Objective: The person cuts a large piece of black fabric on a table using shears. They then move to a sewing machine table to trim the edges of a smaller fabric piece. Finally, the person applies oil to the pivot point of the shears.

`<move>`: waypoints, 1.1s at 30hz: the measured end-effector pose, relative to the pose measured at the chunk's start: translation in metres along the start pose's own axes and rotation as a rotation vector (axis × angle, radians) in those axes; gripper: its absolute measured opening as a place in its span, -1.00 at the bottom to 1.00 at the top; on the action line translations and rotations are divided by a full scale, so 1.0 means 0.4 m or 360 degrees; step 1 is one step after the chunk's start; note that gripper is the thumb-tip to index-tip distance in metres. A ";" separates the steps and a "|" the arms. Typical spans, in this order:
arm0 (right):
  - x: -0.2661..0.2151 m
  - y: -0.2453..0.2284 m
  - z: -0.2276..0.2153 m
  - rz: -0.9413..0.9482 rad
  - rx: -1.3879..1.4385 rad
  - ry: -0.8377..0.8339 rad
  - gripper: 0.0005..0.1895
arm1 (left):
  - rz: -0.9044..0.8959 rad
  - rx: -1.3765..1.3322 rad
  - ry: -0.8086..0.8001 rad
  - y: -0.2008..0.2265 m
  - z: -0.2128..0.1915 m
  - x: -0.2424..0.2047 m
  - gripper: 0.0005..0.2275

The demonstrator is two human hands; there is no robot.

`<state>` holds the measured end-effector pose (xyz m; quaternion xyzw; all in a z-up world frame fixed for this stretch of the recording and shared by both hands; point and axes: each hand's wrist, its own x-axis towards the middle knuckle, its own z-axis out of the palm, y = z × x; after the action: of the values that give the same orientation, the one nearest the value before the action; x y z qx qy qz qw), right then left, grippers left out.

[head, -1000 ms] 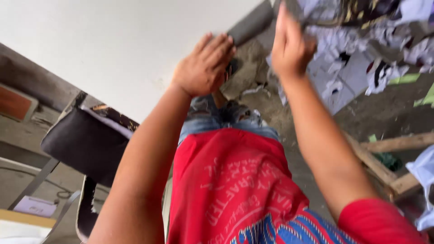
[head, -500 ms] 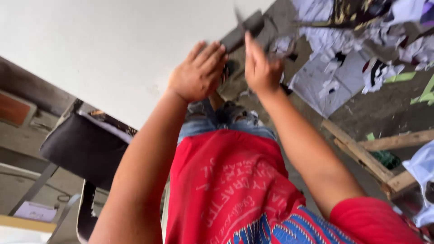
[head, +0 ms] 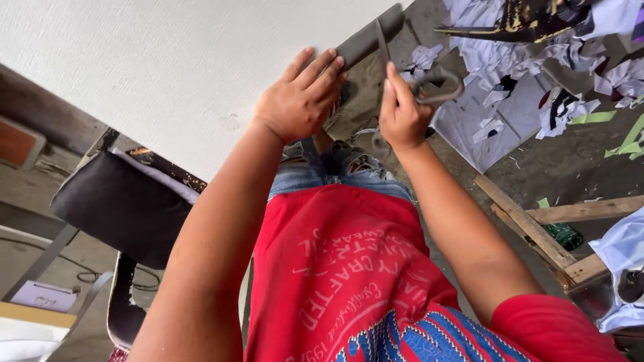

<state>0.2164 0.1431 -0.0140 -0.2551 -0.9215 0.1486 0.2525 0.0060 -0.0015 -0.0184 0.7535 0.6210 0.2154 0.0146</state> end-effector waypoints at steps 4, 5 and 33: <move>-0.019 0.020 -0.010 0.0150 0.0041 0.0147 -0.77 | 0.0012 -0.0064 -0.0054 -0.008 0.000 -0.002 -0.65; -0.009 0.009 -0.016 0.0144 0.0048 0.0153 -0.77 | 0.0009 -0.0053 -0.0054 -0.012 -0.004 -0.001 -0.65; 0.131 0.132 0.068 0.0052 -0.0057 0.0085 -0.91 | -0.0009 -0.0102 -0.0019 -0.003 0.019 0.002 -0.58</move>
<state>0.1836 0.2114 -0.0374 -0.2785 -0.9126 0.1293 0.2698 0.0075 0.0014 -0.0254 0.7522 0.6158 0.2306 0.0430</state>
